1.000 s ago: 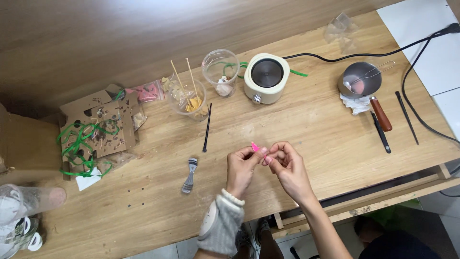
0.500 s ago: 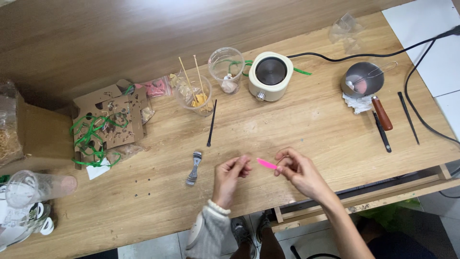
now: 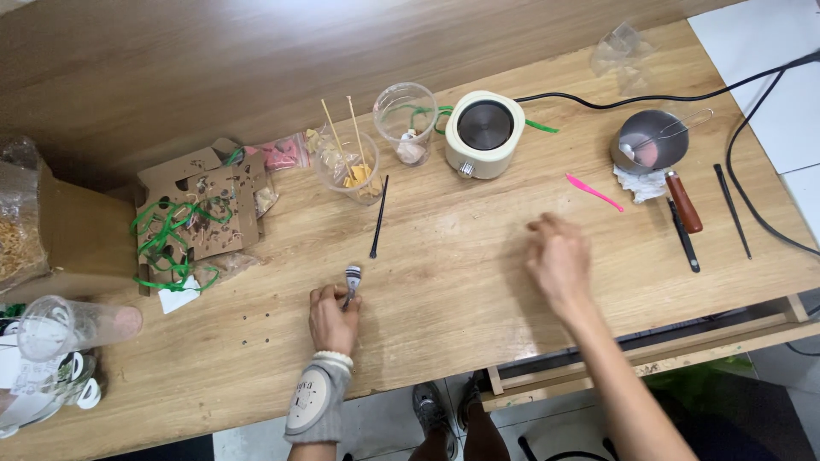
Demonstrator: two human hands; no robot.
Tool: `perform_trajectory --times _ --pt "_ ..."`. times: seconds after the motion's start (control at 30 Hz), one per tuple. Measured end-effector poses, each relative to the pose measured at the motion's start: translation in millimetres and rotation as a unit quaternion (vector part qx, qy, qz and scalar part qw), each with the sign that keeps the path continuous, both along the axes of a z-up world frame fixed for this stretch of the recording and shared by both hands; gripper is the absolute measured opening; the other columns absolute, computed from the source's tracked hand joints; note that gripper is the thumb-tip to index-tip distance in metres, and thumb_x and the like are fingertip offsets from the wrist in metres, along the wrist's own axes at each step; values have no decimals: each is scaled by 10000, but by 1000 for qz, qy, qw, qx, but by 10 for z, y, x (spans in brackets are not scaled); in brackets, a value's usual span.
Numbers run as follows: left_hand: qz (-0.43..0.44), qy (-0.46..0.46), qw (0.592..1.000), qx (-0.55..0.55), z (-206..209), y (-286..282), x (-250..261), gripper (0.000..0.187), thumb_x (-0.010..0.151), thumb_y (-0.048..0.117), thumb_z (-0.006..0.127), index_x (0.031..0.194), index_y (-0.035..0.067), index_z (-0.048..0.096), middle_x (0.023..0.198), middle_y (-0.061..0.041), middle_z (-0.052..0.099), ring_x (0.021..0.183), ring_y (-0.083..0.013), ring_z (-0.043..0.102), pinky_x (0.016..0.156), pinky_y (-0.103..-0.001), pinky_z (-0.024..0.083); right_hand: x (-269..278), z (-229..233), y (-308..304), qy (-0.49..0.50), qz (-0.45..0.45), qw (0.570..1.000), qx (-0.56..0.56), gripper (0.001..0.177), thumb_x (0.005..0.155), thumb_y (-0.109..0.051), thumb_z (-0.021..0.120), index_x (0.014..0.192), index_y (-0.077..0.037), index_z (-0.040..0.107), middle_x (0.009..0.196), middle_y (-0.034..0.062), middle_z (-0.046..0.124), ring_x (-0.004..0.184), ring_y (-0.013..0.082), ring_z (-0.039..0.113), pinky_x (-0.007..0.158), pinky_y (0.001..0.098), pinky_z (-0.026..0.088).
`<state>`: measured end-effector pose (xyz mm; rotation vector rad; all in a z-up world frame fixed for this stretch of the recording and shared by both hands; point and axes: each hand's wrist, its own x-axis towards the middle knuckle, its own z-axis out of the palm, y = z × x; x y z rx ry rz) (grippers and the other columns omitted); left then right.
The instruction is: Preparing, arranging, and packaging small triangular wax melts into decorative boxes.
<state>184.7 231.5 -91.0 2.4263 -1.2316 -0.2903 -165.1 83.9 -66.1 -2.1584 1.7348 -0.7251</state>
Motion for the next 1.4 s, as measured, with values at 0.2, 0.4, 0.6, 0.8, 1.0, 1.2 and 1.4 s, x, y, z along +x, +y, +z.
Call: perform_trajectory --times 0.2,0.4,0.6,0.8,1.0,1.2,1.4 --pt "58 98 993 -5 156 -143 -87 446 759 107 784 1181 66 645 1019 -115 672 925 -306 708 861 -410 561 1141 134 743 -186 124 941 253 314 918 -57 598 1217 -22 687 1406 146 616 1356 312 531 1183 439 374" --pt "-59 -50 990 -115 94 -293 151 402 667 130 903 1033 59 751 999 -195 622 861 -374 654 796 -424 525 1473 199 1048 -223 113 891 378 311 966 -143 568 1247 -55 666 1387 153 631 1127 303 720 1039 395 585" --pt "-63 421 892 -153 78 -280 -6 118 880 55 742 969 31 668 938 -69 742 838 -144 729 780 -298 627 1503 -24 1065 -299 158 917 213 520 913 -170 710 1368 37 567 1360 265 614 1141 379 644 878 502 526" --pt "-168 497 831 -185 234 -468 -854 319 879 122 780 1131 13 618 1090 -109 714 988 -177 701 858 -324 610 939 -60 704 -322 27 850 417 271 988 -242 564 1107 -61 727 795 64 703 628 149 571 591 332 501" --pt "-183 -51 964 -184 -36 -309 -394 546 891 416 748 1257 39 599 1432 -171 501 1375 -339 463 1179 -547 332 -434 -16 -885 5 -35 969 244 299 945 -377 720 1042 -108 806 877 172 761 796 257 695 740 426 516" --pt "-227 -81 962 -132 -100 -228 -315 648 843 414 736 1334 38 541 1483 -206 431 1421 -383 347 1194 -561 228 -410 242 -1958 183 0 951 251 294 801 -361 853 1005 -150 834 1027 135 774 1008 336 705 864 461 545" --pt "-239 -87 958 -135 18 -252 -349 740 825 453 755 1379 32 502 1496 -219 412 1426 -396 333 1188 -591 201 -174 -235 -2436 245 84 932 253 315 752 -333 861 986 -123 846 1059 154 776 1037 340 719 891 435 563"
